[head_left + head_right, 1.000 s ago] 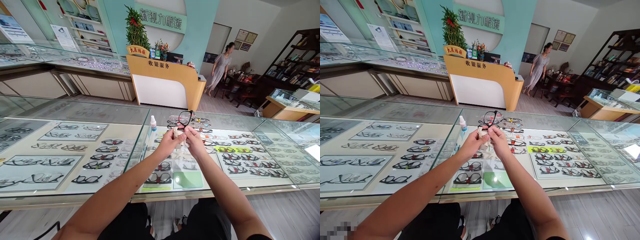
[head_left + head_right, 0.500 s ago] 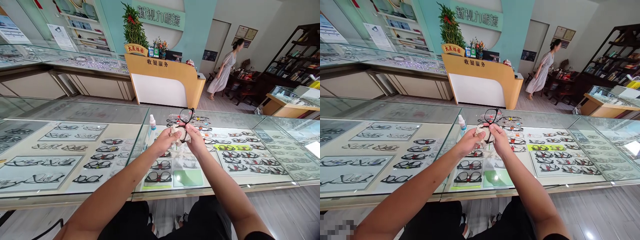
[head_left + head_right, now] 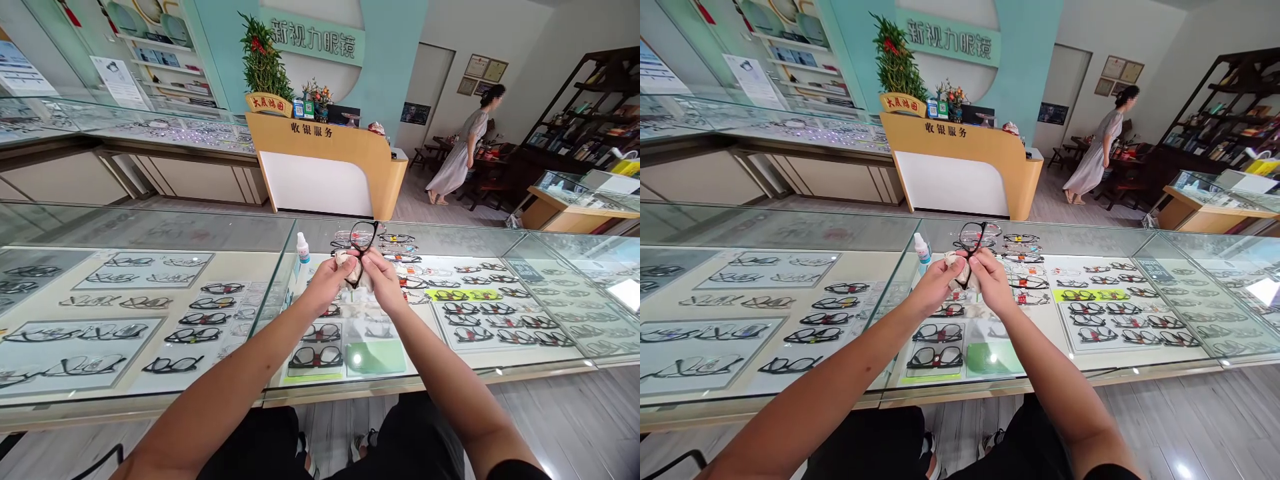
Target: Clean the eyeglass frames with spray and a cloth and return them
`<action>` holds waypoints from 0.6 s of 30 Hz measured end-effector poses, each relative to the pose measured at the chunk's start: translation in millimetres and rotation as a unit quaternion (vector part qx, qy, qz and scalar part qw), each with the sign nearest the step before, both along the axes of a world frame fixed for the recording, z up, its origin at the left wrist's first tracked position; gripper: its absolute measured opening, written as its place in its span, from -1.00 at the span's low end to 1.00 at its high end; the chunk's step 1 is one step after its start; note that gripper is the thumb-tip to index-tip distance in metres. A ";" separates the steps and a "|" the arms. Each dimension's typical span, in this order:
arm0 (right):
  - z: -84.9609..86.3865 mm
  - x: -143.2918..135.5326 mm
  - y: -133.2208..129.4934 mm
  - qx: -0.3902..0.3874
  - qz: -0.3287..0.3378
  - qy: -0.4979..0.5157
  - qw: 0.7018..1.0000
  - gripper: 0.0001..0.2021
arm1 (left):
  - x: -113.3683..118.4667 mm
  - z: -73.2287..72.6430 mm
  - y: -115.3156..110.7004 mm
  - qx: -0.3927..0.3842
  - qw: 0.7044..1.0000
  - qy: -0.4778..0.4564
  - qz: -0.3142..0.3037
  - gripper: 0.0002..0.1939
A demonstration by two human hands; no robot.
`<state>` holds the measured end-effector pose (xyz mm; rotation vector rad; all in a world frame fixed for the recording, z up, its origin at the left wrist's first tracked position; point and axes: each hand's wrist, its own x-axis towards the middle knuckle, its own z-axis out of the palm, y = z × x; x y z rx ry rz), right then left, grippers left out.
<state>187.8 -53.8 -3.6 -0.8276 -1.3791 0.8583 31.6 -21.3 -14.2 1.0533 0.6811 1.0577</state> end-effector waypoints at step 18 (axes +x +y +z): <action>-0.6 1.0 -2.6 0.010 -0.015 -0.032 0.999 -0.46 | -0.5 0.1 -0.1 -0.014 1.000 -0.018 -0.011 -0.28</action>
